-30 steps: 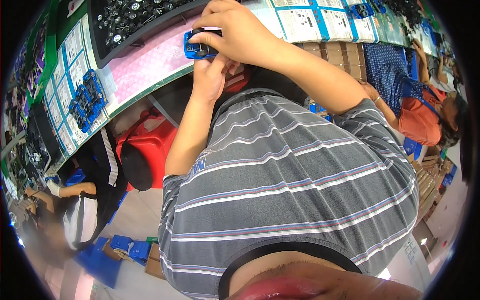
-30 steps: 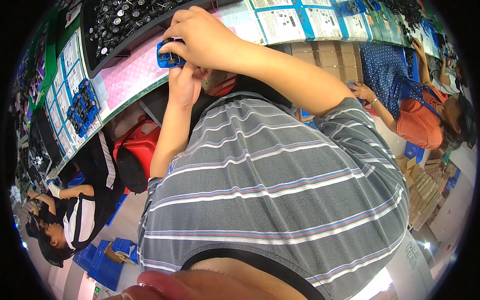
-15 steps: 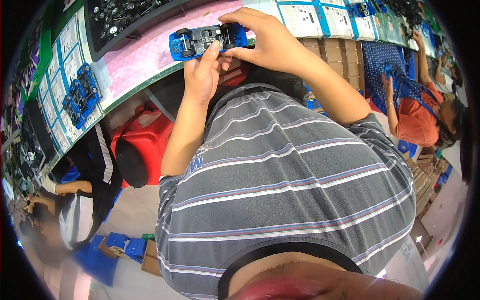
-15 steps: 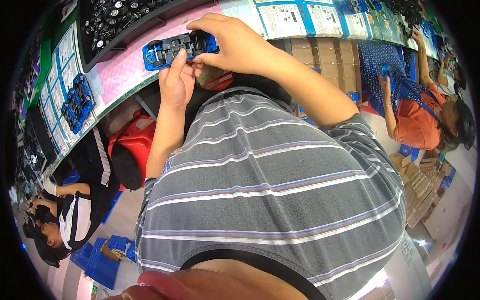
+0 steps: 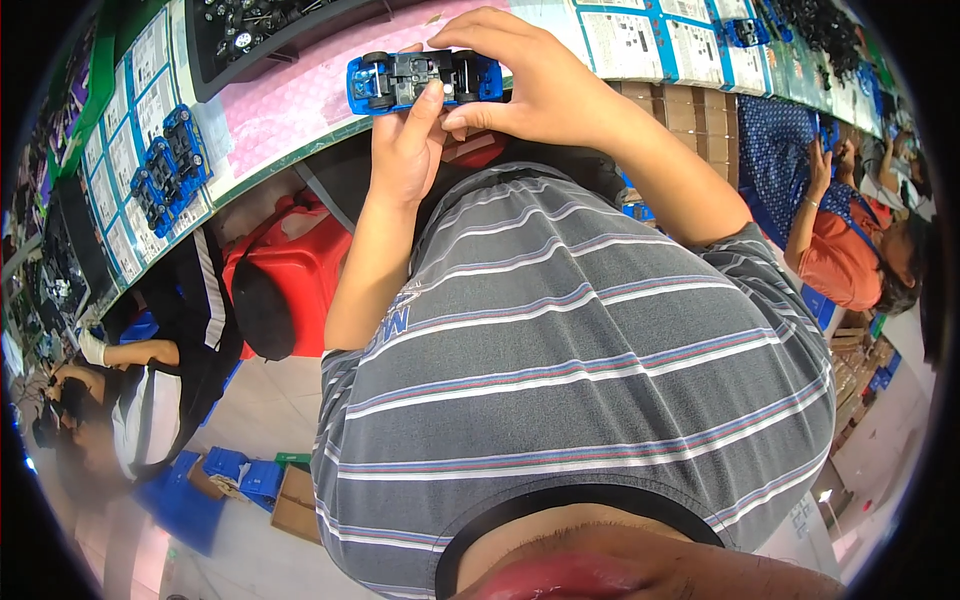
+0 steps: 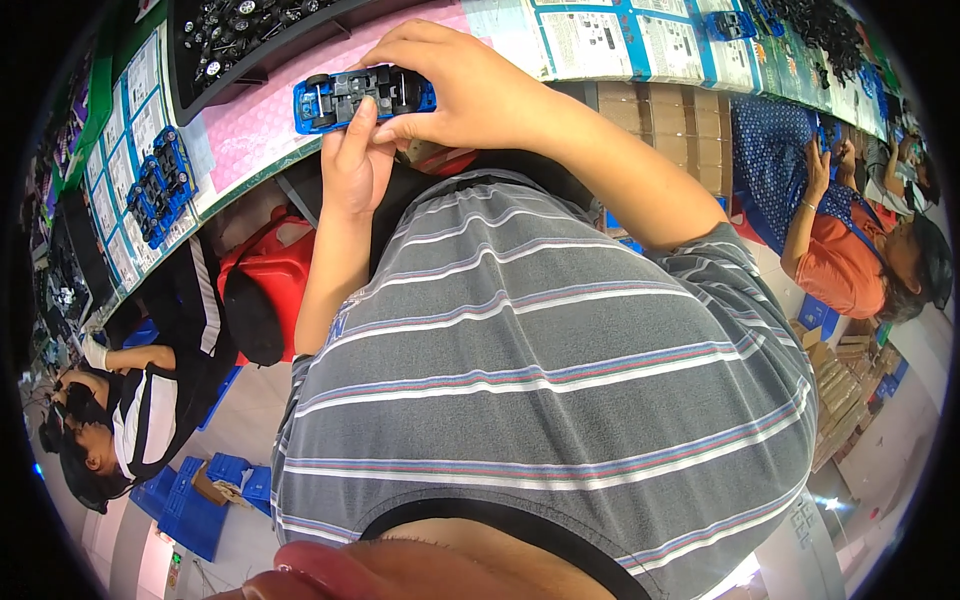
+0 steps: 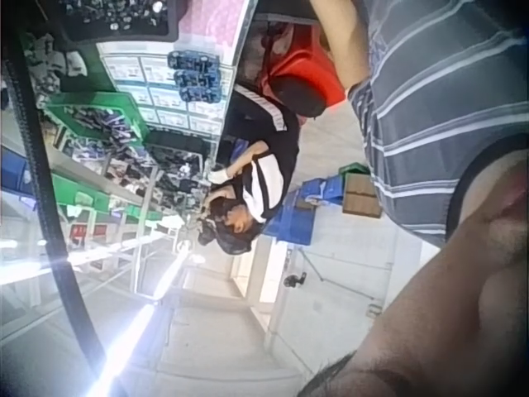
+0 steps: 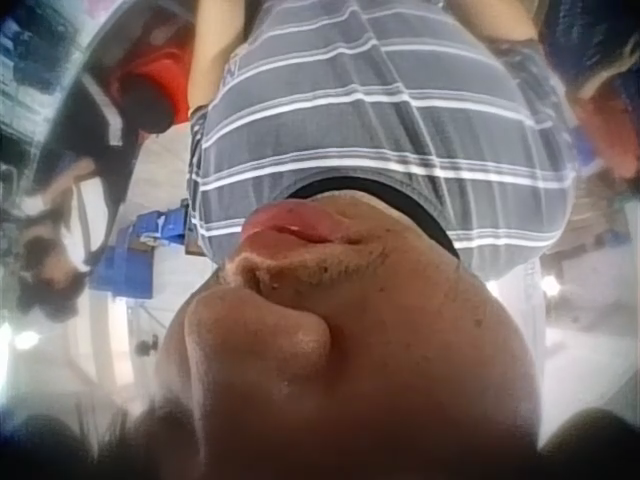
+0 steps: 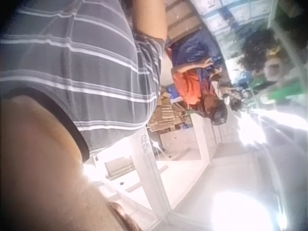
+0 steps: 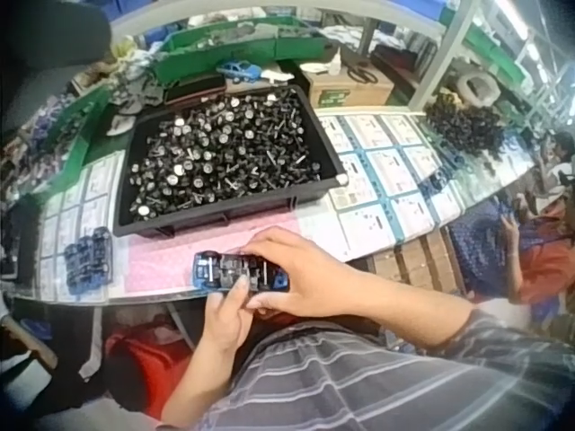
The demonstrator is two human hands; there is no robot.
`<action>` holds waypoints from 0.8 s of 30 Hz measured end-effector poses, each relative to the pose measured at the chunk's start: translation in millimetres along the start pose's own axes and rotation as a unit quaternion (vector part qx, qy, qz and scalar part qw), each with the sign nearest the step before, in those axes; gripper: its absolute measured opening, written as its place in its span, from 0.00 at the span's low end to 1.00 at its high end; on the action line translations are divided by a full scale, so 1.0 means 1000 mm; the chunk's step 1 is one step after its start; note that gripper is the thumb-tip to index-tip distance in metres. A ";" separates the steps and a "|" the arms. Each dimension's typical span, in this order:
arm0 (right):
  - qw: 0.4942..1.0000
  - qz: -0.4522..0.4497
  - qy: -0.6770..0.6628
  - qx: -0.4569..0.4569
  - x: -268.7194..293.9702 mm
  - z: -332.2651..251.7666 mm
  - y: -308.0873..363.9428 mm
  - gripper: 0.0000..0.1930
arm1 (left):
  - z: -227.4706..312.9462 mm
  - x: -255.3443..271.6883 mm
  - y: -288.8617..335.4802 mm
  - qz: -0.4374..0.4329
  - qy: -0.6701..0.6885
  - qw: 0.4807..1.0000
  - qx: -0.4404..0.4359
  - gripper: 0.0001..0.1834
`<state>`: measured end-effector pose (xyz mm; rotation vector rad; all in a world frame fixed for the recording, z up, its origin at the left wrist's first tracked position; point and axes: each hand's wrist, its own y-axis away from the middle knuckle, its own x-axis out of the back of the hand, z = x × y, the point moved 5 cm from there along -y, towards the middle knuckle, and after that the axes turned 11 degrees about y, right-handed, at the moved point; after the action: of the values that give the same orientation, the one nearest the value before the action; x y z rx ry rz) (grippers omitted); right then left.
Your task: The person assembles toy cars by taking a chassis, picking wheel axles from a tray, inserting the axles into the underside of the chassis by hand, and placing the assembled cars onto the table.
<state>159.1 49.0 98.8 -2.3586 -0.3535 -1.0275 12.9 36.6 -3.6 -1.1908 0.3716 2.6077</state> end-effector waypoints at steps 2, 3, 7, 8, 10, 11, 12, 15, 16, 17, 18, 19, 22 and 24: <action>1.000 0.002 -0.006 0.003 -0.003 -0.001 -0.007 0.30 | -0.002 0.008 0.001 -0.010 -0.007 1.000 0.011 0.25; 0.999 0.011 -0.008 0.036 -0.005 -0.002 -0.012 0.29 | -0.004 0.009 0.001 -0.022 -0.014 0.999 0.024 0.24; 0.998 0.012 -0.019 0.061 -0.013 -0.017 -0.022 0.26 | -0.006 0.008 0.008 -0.001 -0.012 1.000 0.003 0.25; 0.998 0.012 -0.018 0.061 -0.017 -0.018 -0.024 0.26 | -0.009 0.011 0.008 -0.006 -0.030 0.999 0.017 0.23; 0.999 0.003 0.029 0.043 -0.029 -0.017 -0.027 0.26 | -0.014 0.015 0.010 -0.016 -0.064 0.997 0.046 0.21; 0.999 -0.008 0.035 0.027 -0.031 -0.016 -0.028 0.27 | -0.013 0.015 0.009 -0.015 -0.063 0.997 0.039 0.18; 0.999 -0.009 0.035 0.026 -0.032 -0.016 -0.029 0.27 | -0.014 0.014 0.009 -0.014 -0.061 0.997 0.039 0.18; 0.999 0.000 0.045 0.014 -0.034 -0.015 -0.028 0.28 | -0.012 0.014 0.010 0.004 -0.021 1.000 0.009 0.18; 0.999 0.007 0.040 0.021 -0.033 -0.016 -0.027 0.29 | -0.014 0.017 0.011 -0.005 -0.044 0.999 0.026 0.19; 0.999 0.014 0.035 0.028 -0.031 -0.016 -0.026 0.29 | -0.015 0.019 0.013 -0.015 -0.067 0.997 0.043 0.20; 0.999 0.013 0.034 0.028 -0.027 -0.015 -0.024 0.29 | -0.015 0.020 0.014 -0.013 -0.067 0.997 0.043 0.20; 1.000 0.014 0.009 0.016 -0.020 -0.012 -0.021 0.30 | -0.011 0.014 0.013 -0.016 -0.040 0.999 0.031 0.22; 0.999 0.034 0.011 0.009 0.000 -0.004 -0.011 0.31 | -0.001 0.002 0.009 -0.041 -0.019 0.999 0.015 0.29; 0.998 -0.036 -0.033 -0.034 0.009 -0.003 -0.011 0.30 | 0.000 0.004 0.008 -0.027 -0.020 0.999 0.038 0.31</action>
<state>158.3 56.5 111.1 -2.4598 -0.4367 -1.0112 7.5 29.8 -5.9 -1.1072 0.4200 2.5429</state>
